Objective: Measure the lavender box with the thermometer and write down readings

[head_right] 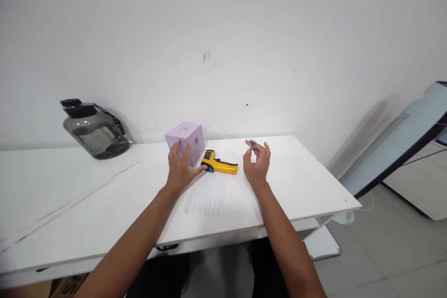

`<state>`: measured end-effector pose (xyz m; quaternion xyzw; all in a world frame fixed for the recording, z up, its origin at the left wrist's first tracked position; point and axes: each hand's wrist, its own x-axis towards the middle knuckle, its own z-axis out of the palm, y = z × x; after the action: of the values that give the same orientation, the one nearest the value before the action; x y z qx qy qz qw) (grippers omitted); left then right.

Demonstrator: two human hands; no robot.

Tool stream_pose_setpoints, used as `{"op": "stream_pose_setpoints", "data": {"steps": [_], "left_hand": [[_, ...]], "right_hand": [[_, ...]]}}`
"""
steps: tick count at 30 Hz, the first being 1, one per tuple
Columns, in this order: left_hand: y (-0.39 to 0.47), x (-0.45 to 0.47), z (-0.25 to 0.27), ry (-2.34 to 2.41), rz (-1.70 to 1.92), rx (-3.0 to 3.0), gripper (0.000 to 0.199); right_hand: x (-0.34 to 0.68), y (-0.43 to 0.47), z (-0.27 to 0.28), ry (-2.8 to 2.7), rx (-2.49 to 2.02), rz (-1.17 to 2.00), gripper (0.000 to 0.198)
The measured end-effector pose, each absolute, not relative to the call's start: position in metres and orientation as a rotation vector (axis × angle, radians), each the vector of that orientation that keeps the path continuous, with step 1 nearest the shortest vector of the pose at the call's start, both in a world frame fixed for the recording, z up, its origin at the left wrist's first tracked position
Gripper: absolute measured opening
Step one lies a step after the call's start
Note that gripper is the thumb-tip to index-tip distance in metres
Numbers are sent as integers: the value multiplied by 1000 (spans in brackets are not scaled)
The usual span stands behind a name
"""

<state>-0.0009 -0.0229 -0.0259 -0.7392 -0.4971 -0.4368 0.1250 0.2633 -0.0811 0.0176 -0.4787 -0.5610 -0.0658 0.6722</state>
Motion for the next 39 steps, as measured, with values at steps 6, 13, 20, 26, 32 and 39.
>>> {"op": "stream_pose_setpoints", "data": {"steps": [6,13,20,26,32,39], "left_hand": [[-23,-1,-27,-1590,-1258,-2180,106],[-19,-2,-24,-1655,-1312,-2183,94],[-18,-3,-27,-1692,-1408,-2134,93],[-25,-2,-21,-1542,-1447,-2020,86],[-34,13,-13,-1239,-1228,-2335,39],[-33,14,-20,-1431,-867,-2644,59]], "right_hand": [[241,-155,-17,-1685,-955,225,13],[245,-168,-24,-1759,-1190,498,62],[248,-159,-16,-1473,-1249,1077,46],[243,-159,-15,-1466,-1256,1084,31],[242,-161,-9,-1592,-1380,933,41],[242,-161,-13,-1560,-1451,950,36]]}}
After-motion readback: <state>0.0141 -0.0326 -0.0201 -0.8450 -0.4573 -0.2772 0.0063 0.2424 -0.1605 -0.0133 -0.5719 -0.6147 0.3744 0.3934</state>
